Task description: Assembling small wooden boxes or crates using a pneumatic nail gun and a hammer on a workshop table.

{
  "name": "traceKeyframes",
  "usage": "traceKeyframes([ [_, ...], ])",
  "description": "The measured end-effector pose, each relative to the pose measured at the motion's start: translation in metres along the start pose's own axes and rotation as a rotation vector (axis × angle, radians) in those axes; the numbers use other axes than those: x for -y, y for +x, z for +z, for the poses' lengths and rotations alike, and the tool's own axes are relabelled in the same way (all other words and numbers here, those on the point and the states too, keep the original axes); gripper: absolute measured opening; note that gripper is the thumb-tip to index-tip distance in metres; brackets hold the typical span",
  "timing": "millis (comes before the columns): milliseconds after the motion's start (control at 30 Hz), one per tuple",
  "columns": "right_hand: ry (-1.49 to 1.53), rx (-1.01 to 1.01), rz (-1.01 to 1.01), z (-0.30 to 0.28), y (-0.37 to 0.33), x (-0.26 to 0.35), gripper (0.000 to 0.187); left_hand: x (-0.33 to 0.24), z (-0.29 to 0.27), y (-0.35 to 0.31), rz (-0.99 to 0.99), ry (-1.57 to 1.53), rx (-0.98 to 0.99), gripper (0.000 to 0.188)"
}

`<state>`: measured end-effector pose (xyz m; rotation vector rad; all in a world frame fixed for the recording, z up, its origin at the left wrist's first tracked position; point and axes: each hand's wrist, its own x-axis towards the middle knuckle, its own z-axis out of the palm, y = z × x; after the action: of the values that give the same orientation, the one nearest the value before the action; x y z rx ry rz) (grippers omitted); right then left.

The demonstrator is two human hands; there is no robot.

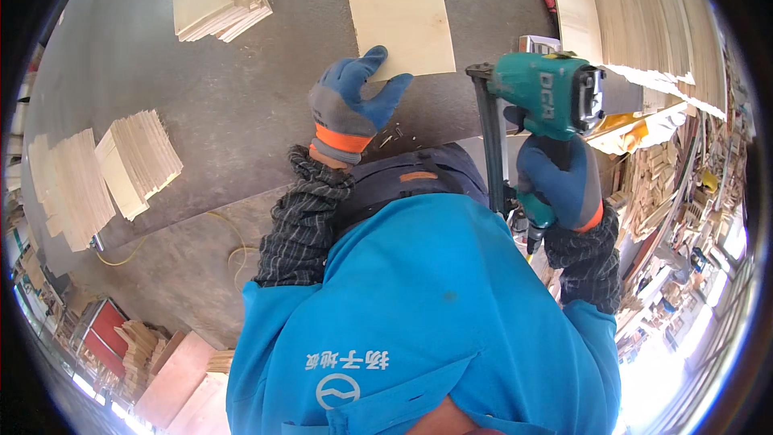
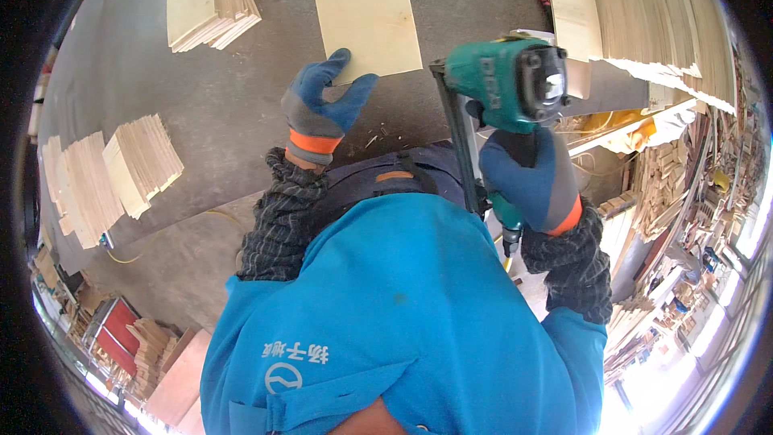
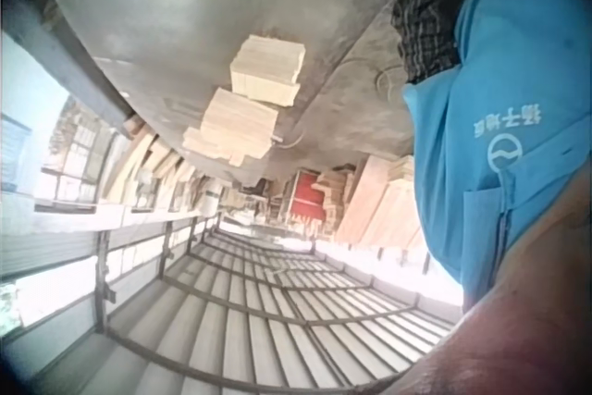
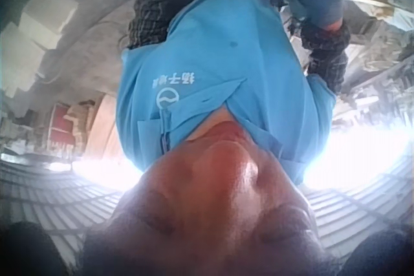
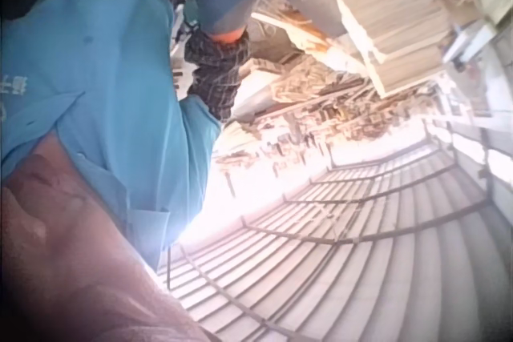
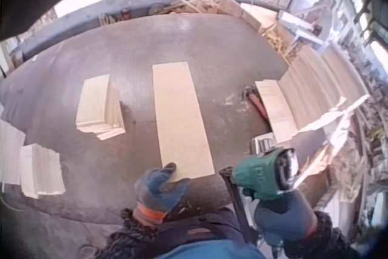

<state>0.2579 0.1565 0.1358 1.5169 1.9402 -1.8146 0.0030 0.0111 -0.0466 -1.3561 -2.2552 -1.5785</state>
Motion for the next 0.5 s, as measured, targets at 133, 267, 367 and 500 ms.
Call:
traceKeyframes([
  [133,-0.058,-0.006,0.013,0.017,0.005,0.013,0.026,-0.005,-0.002,0.002,0.003,-0.001,0.006,0.039],
  [267,-0.013,-0.002,-0.012,0.023,0.008,0.014,0.026,-0.006,-0.004,0.002,0.012,0.017,0.036,0.040],
  [367,-0.012,-0.011,-0.008,0.024,0.009,0.018,0.027,-0.007,-0.006,0.003,0.008,0.016,0.042,0.040],
  [500,-0.053,-0.003,0.019,0.026,0.010,0.020,0.030,0.000,-0.001,0.002,0.037,-0.029,-0.013,0.039],
])
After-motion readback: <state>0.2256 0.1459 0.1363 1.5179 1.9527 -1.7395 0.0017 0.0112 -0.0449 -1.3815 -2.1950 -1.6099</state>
